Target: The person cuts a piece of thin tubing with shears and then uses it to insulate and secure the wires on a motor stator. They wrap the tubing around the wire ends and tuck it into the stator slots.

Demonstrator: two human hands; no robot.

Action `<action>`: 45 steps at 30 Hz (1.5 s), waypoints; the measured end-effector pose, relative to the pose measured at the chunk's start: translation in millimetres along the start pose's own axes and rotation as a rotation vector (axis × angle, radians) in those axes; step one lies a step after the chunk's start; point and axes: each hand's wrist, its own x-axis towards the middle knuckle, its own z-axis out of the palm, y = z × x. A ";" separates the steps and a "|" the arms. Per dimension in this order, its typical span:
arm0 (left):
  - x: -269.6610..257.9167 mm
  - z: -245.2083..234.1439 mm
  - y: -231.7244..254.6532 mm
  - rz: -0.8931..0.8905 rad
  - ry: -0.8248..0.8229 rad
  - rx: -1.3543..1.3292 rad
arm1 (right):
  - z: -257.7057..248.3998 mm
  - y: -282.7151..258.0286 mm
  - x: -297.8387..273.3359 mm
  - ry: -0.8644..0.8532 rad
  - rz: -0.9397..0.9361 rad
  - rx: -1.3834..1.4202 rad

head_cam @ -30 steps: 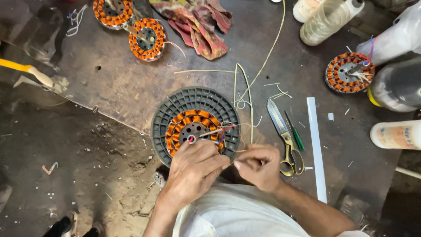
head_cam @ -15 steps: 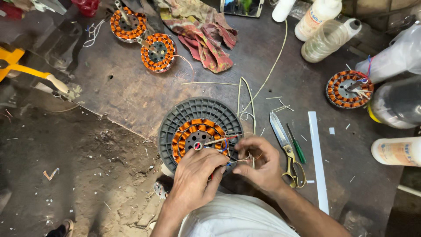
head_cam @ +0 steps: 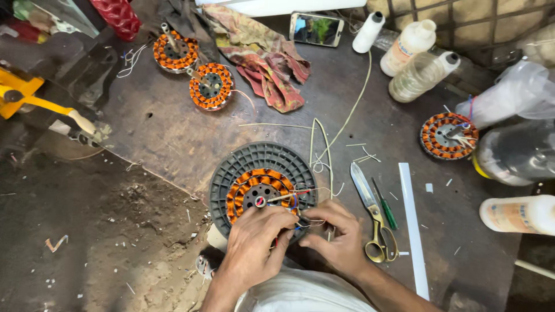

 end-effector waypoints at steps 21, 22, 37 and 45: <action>-0.7 0.7 -0.9 -0.022 -0.002 0.018 | 15.5 -11.7 25.5 0.122 -0.200 -0.102; -0.6 1.1 -0.9 -0.030 -0.006 0.020 | 16.5 -9.3 23.5 0.126 -0.180 -0.086; -27.6 3.7 -11.0 -0.167 0.436 0.072 | 7.7 -20.8 20.6 -0.006 -0.268 -0.167; -12.6 23.9 -4.8 -0.052 0.298 0.095 | 2.7 -23.6 17.9 -0.082 -0.334 -0.065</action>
